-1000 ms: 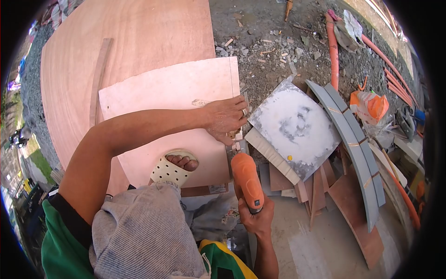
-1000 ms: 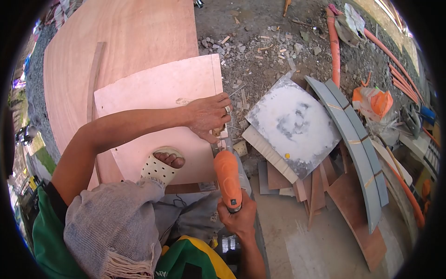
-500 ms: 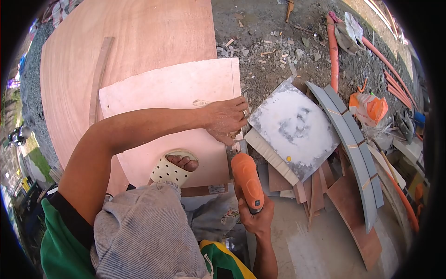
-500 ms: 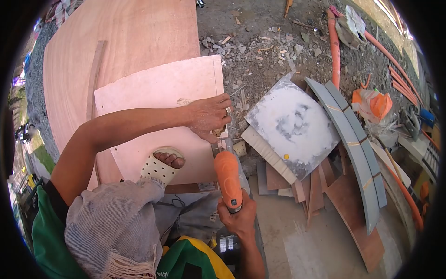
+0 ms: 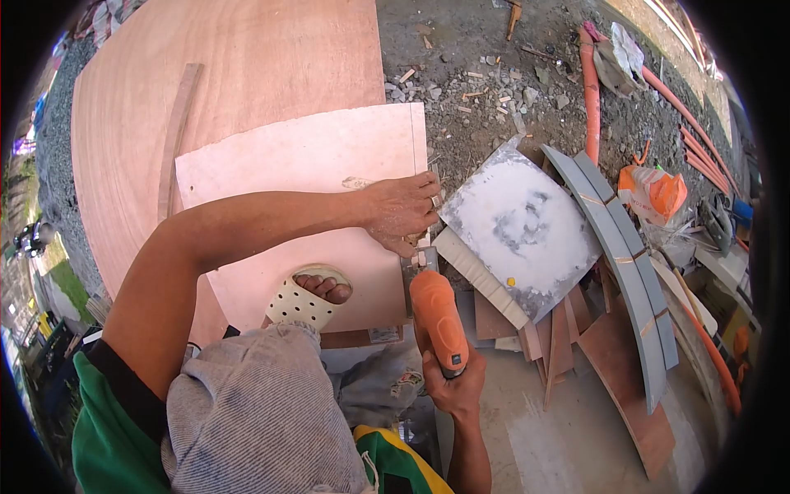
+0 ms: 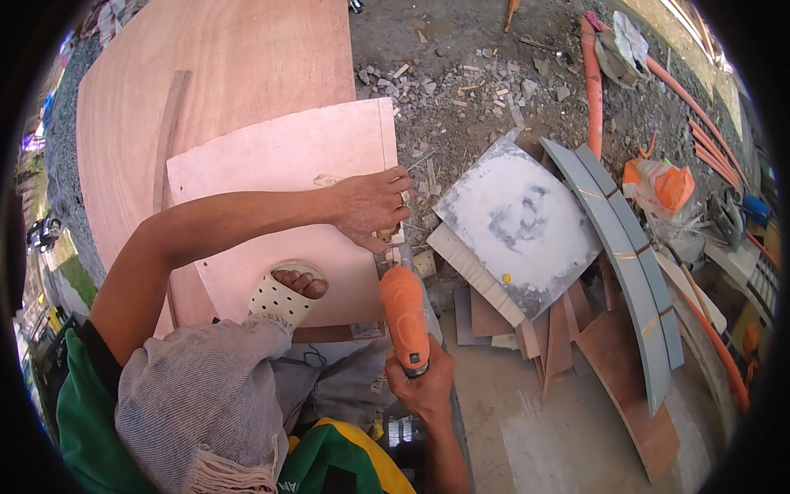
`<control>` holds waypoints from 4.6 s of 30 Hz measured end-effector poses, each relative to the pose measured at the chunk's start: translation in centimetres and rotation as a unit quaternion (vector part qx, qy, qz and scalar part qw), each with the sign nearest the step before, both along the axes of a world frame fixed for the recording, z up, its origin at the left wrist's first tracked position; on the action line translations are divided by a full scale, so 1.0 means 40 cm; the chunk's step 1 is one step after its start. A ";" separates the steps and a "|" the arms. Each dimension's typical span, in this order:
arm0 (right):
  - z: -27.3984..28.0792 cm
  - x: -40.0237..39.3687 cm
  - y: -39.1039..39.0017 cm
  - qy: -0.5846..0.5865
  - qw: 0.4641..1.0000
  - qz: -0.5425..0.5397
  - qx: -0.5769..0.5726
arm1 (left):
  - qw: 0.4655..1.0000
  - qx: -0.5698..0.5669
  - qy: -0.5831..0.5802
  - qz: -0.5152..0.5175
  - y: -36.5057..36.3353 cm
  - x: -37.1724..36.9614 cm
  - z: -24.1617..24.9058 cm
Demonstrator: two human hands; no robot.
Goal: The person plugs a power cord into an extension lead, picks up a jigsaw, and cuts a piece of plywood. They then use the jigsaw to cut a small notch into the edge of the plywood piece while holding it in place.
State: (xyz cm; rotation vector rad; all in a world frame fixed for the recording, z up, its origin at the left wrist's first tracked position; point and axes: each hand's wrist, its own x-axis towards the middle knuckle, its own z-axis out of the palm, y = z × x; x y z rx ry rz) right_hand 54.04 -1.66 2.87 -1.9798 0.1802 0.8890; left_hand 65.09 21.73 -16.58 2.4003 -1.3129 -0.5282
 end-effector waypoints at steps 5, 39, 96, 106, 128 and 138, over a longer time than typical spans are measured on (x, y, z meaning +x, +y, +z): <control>0.003 0.007 0.004 0.005 1.000 0.003 0.004 | 0.996 -0.053 -0.067 0.016 0.003 -0.003 -0.006; 0.003 0.014 0.011 -0.009 1.000 0.000 -0.004 | 0.991 -0.100 -0.087 0.009 0.006 0.005 -0.009; -0.048 -0.009 -0.030 0.020 0.999 0.028 0.015 | 0.875 0.113 0.081 0.463 0.057 -0.219 0.098; -0.026 -0.002 -0.012 0.042 0.999 -0.008 0.017 | 0.888 0.197 0.117 0.399 0.078 -0.269 0.174; -0.066 -0.012 -0.011 0.027 0.995 -0.011 0.090 | 0.217 0.052 0.185 0.957 0.225 -1.225 -0.003; -0.047 -0.010 -0.011 0.004 0.997 -0.020 0.070 | 0.354 0.100 0.251 0.895 0.256 -1.195 0.151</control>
